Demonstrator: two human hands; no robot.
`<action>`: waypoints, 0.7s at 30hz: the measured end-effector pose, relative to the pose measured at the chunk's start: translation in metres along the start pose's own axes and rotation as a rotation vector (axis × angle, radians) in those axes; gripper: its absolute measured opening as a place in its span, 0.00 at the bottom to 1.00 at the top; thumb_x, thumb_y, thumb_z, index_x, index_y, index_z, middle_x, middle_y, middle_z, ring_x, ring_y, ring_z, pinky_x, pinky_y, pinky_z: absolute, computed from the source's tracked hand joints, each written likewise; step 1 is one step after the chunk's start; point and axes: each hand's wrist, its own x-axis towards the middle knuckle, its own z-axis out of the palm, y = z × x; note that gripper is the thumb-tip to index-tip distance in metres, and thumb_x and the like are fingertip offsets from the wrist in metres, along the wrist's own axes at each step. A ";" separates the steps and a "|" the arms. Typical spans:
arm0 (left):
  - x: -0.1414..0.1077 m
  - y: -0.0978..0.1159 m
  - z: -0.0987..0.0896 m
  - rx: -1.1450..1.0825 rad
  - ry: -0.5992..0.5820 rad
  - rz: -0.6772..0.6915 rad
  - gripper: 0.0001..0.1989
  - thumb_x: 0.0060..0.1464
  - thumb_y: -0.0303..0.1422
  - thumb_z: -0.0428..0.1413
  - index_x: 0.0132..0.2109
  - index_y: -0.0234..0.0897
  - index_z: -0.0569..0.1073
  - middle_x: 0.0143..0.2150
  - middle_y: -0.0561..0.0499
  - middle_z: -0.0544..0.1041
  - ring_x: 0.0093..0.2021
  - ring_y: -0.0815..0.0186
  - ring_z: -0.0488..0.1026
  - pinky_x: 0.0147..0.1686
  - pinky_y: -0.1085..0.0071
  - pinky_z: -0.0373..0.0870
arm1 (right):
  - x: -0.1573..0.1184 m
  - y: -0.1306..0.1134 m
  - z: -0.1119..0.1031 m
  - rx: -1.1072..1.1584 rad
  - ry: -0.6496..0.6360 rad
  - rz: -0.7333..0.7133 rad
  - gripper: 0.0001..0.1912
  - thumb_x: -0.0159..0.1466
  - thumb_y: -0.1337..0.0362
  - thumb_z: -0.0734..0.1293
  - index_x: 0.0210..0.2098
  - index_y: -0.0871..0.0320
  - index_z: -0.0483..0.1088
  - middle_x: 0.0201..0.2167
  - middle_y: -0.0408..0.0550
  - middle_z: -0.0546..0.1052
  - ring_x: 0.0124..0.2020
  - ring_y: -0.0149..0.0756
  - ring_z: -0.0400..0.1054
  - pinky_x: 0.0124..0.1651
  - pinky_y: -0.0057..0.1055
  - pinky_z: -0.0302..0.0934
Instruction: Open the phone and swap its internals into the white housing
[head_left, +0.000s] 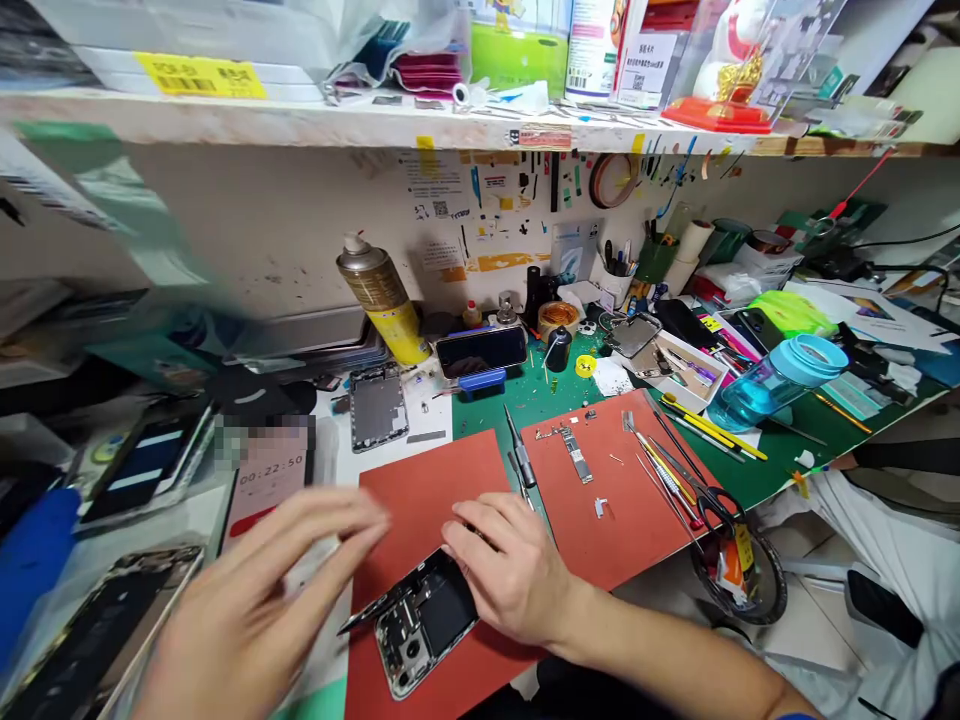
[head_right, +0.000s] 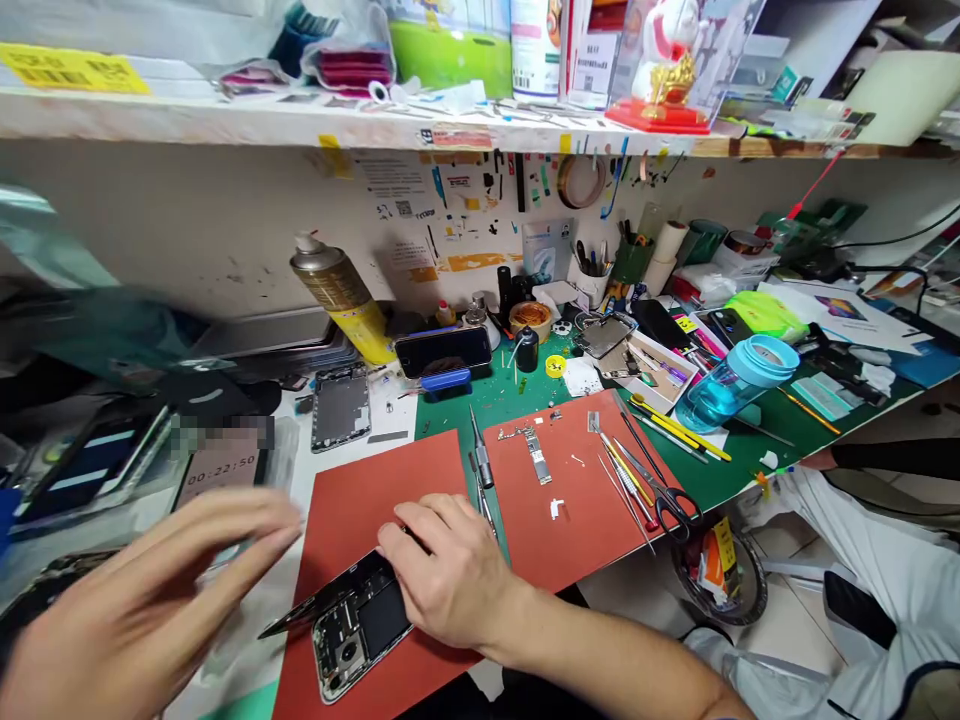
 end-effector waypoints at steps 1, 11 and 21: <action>0.030 0.008 0.011 -0.032 -0.118 0.120 0.08 0.69 0.42 0.59 0.43 0.51 0.82 0.44 0.54 0.84 0.44 0.58 0.83 0.45 0.64 0.82 | 0.000 0.000 0.000 -0.009 -0.006 -0.010 0.12 0.75 0.68 0.64 0.52 0.61 0.78 0.50 0.58 0.83 0.50 0.44 0.74 0.51 0.41 0.73; 0.173 0.010 0.177 0.276 -0.598 0.387 0.12 0.70 0.31 0.53 0.42 0.39 0.81 0.41 0.45 0.78 0.37 0.61 0.77 0.35 0.67 0.71 | 0.002 0.003 0.002 -0.047 -0.019 -0.068 0.15 0.69 0.70 0.62 0.51 0.64 0.76 0.48 0.60 0.81 0.45 0.45 0.72 0.43 0.40 0.69; 0.182 -0.004 0.204 0.361 -0.597 0.356 0.16 0.73 0.34 0.49 0.45 0.40 0.82 0.44 0.44 0.78 0.39 0.60 0.77 0.33 0.67 0.66 | 0.000 0.006 0.006 -0.052 0.003 -0.087 0.13 0.70 0.69 0.62 0.49 0.64 0.76 0.46 0.59 0.80 0.41 0.44 0.71 0.38 0.38 0.68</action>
